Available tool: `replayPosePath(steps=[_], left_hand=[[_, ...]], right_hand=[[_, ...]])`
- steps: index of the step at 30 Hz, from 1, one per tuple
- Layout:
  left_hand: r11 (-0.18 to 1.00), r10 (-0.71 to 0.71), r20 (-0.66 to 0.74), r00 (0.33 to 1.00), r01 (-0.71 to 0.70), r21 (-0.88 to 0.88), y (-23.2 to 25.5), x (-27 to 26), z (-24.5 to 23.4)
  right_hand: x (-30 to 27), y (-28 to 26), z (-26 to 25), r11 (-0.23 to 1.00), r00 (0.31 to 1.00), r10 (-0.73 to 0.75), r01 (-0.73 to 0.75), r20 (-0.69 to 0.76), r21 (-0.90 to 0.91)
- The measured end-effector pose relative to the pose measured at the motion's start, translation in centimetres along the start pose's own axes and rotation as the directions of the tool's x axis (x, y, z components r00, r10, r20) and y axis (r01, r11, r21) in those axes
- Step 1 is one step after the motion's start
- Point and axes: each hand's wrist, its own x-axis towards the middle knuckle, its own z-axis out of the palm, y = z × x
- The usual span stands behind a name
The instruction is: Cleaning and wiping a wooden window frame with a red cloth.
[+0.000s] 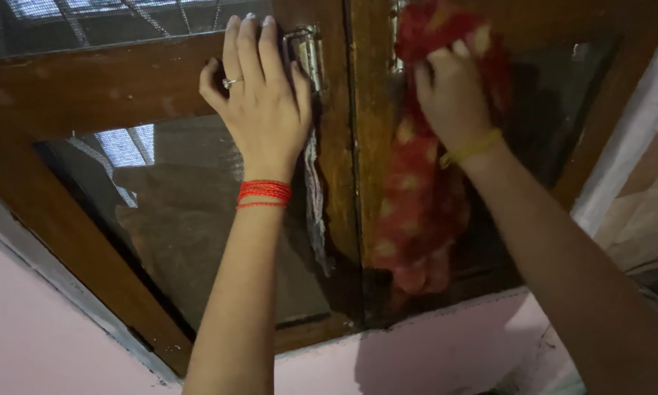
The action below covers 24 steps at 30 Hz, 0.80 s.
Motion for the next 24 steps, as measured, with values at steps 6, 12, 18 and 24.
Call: replayPosePath(steps=[6,12,18,24], left_hand=[[1.000,0.000,-0.036,0.999,0.000,-0.002,0.0,0.0,0.5],[0.999,-0.052,-0.067,0.996,0.051,-0.018,0.6,0.0,1.0],[0.998,-0.067,-0.065,0.996,0.066,-0.022,0.9,-0.2,0.8],[0.999,-0.053,-0.028,0.998,0.053,-0.007,0.5,-0.1,0.1]], right_hand=[[3.1,-1.0,-2.5,0.971,0.957,-0.237,0.233,-0.168,-0.047],[2.6,-1.2,-3.4,0.955,0.951,-0.298,0.295,-0.089,-0.043],[-0.9,-0.8,-1.9,0.982,0.982,-0.190,0.191,0.014,-0.012],[-2.8,-0.5,-0.7,0.989,0.995,-0.104,0.102,0.008,0.110]])
